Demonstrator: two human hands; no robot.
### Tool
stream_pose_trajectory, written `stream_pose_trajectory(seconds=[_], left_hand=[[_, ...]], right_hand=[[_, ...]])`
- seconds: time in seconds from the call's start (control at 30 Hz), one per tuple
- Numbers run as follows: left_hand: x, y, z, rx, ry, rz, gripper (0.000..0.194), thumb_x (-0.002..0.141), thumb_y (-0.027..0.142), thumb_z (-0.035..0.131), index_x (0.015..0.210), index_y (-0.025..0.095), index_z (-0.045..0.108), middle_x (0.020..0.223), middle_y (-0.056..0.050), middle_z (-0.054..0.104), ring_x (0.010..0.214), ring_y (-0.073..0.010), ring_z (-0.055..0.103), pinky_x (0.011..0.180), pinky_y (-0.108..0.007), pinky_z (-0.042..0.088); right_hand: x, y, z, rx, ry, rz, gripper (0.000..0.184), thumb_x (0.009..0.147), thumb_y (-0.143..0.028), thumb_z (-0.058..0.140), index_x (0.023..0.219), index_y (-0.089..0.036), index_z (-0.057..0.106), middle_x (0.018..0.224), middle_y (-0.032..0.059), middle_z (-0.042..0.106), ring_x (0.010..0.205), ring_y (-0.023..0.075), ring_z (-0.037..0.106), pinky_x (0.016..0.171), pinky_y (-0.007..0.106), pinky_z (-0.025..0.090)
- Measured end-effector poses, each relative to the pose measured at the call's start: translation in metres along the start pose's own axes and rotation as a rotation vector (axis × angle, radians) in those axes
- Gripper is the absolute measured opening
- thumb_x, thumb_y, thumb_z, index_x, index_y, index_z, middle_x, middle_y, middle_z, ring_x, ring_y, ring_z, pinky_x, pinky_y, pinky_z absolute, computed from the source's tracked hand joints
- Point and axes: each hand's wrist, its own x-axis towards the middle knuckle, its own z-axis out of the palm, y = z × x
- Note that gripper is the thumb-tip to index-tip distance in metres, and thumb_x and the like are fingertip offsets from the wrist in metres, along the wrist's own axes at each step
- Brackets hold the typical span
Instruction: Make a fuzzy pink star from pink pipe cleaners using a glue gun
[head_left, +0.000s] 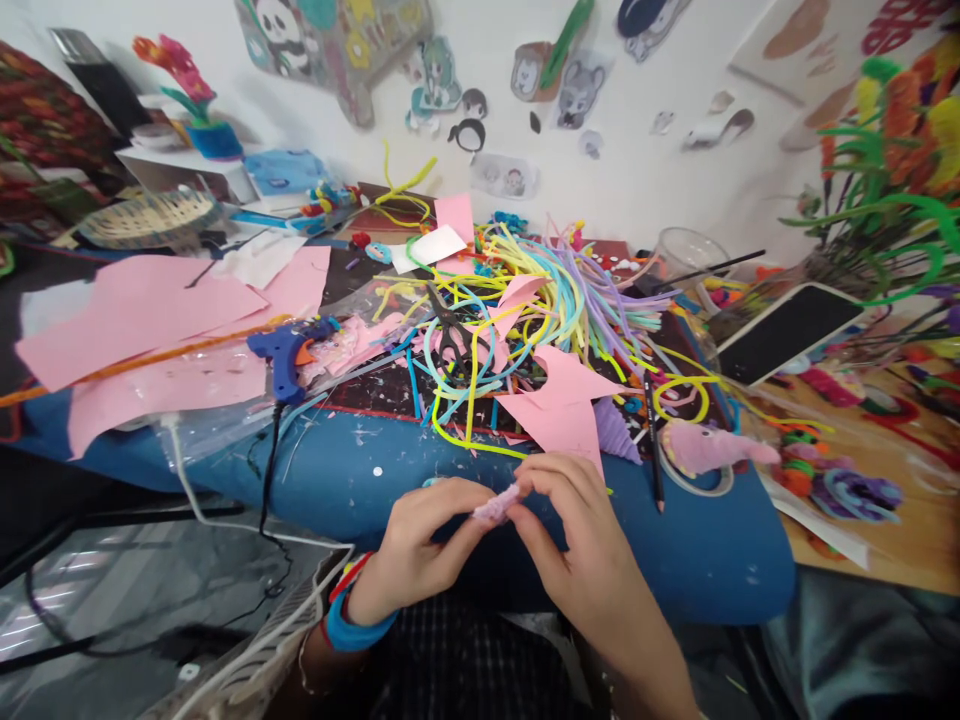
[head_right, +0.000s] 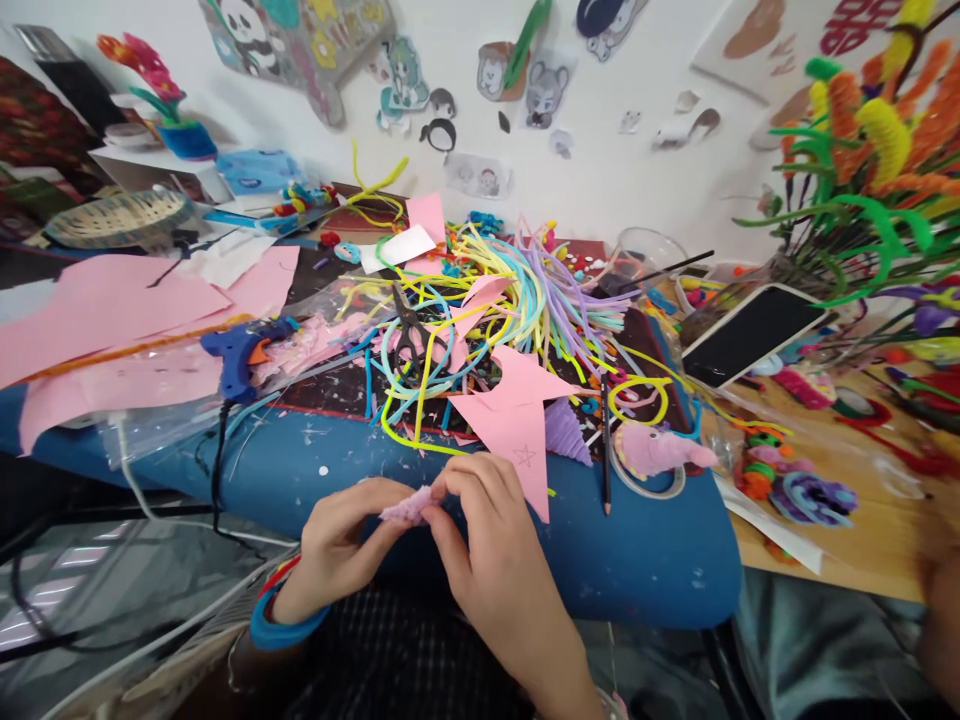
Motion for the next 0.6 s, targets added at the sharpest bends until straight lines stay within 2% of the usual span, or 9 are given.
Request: stream_pose_trajectory(seconds=[0.13,0.27,0.33,0.4,0.5,0.6], left_hand=[[0.001,-0.002,-0.004,-0.099,-0.106,-0.043,0.014,0.086,0.008,0.062,0.096,0.015,0.067,0.083,-0.006,0.074,0.075,-0.0149,0.069,0.072,-0.023,0.054],[0.002,0.000,-0.003,-0.160,-0.114,-0.124,0.009,0.086,0.010,0.062,0.091,0.014,0.069,0.080,-0.006,0.075,0.073,-0.0150,0.069,0.071,-0.022,0.054],[0.002,0.002,0.000,-0.179,-0.069,-0.199,0.007,0.086,0.011,0.063,0.087,0.014,0.070,0.078,-0.006,0.075,0.069,-0.0145,0.069,0.068,-0.022,0.054],[0.001,0.002,0.003,-0.205,-0.013,-0.274,0.008,0.087,0.012,0.063,0.086,0.014,0.070,0.078,-0.006,0.076,0.067,-0.0139,0.069,0.065,-0.020,0.054],[-0.001,0.002,0.006,-0.244,0.021,-0.330,0.008,0.086,0.012,0.064,0.089,0.015,0.070,0.079,-0.005,0.076,0.068,-0.0136,0.070,0.065,-0.018,0.055],[-0.002,0.002,0.007,-0.245,0.033,-0.345,0.007,0.085,0.012,0.065,0.089,0.014,0.070,0.079,-0.005,0.076,0.067,-0.0136,0.070,0.065,-0.018,0.055]], right_hand=[[0.001,0.000,-0.013,0.100,-0.194,0.055,0.010,0.095,-0.011,0.048,0.095,-0.021,0.050,0.098,0.0034,0.056,0.098,0.0171,0.051,0.086,0.029,0.043],[0.000,0.001,-0.015,0.175,-0.230,0.169,0.009,0.094,-0.013,0.050,0.092,-0.021,0.053,0.096,0.0016,0.058,0.096,0.0155,0.054,0.084,0.027,0.043],[-0.001,0.003,-0.011,0.198,-0.155,0.216,0.007,0.092,-0.016,0.056,0.090,-0.022,0.056,0.094,0.0002,0.061,0.094,0.0150,0.056,0.084,0.026,0.044],[-0.002,0.004,-0.004,0.189,-0.020,0.238,0.007,0.089,-0.017,0.061,0.087,-0.023,0.059,0.091,-0.0008,0.063,0.092,0.0147,0.058,0.083,0.025,0.045],[-0.004,0.003,0.005,0.130,0.153,0.199,0.007,0.086,-0.016,0.065,0.087,-0.023,0.063,0.092,-0.0004,0.067,0.092,0.0151,0.059,0.086,0.026,0.045],[-0.005,0.001,0.009,0.121,0.183,0.156,0.008,0.087,-0.014,0.063,0.087,-0.022,0.065,0.091,0.0011,0.068,0.091,0.0155,0.060,0.085,0.028,0.046]])
